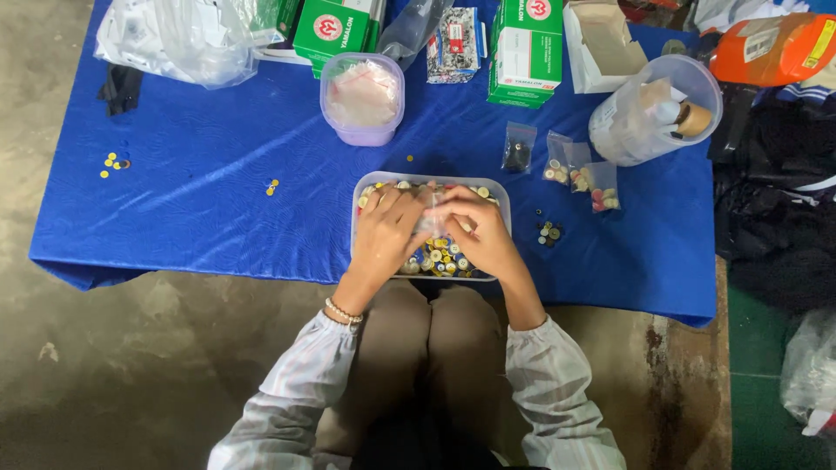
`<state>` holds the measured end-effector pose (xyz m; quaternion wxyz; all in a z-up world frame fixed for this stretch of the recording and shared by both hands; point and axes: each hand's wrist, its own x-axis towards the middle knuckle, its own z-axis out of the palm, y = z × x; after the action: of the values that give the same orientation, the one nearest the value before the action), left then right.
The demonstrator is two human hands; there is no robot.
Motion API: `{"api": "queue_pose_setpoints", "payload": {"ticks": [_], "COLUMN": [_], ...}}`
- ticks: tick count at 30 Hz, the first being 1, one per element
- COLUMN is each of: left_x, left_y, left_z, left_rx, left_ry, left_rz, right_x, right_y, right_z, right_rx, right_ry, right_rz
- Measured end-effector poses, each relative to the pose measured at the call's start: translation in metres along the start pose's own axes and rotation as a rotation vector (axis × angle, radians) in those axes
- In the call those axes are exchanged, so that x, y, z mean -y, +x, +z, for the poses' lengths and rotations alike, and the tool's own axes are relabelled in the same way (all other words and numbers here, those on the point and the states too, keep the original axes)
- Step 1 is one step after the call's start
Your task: Sorting buttons from a large container and placing them into small plastic bags
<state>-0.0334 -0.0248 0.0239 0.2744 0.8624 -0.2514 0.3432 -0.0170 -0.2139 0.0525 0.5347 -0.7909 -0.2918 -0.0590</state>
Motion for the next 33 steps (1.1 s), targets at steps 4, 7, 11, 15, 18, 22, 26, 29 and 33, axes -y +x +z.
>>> {"api": "queue_pose_setpoints", "payload": {"ticks": [4, 7, 11, 15, 18, 22, 26, 29, 33], "left_x": [0.012, 0.025, 0.011, 0.01, 0.008, 0.008, 0.035, 0.046, 0.049], "left_y": [-0.007, -0.016, 0.003, 0.005, 0.01, 0.007, -0.029, -0.048, -0.059], "left_z": [0.006, 0.013, -0.013, -0.019, -0.028, -0.043, -0.036, -0.037, -0.034], "left_rx": [0.002, 0.015, -0.008, 0.018, 0.037, 0.061, -0.035, -0.055, -0.068], "left_ry": [0.044, 0.058, -0.029, -0.112, -0.119, -0.08, -0.176, -0.165, -0.152], "left_rz": [0.05, 0.066, 0.019, -0.026, -0.047, -0.119, -0.27, -0.294, -0.307], "right_x": [0.041, 0.03, 0.014, 0.021, 0.017, 0.007, -0.045, -0.074, -0.077], "right_y": [0.015, 0.017, 0.016, 0.02, 0.019, 0.026, 0.012, 0.002, 0.002], "right_z": [-0.01, -0.002, 0.006, 0.008, 0.009, 0.015, 0.04, 0.064, 0.072], "right_rx": [0.147, 0.091, -0.086, -0.065, -0.01, -0.026, 0.105, 0.148, 0.197], "right_ry": [0.095, -0.009, -0.121, -0.11, -0.224, -0.026, 0.006, -0.285, -0.436], "right_rz": [0.024, -0.049, -0.159, -0.177, -0.131, -0.067, 0.088, 0.036, 0.054]}}
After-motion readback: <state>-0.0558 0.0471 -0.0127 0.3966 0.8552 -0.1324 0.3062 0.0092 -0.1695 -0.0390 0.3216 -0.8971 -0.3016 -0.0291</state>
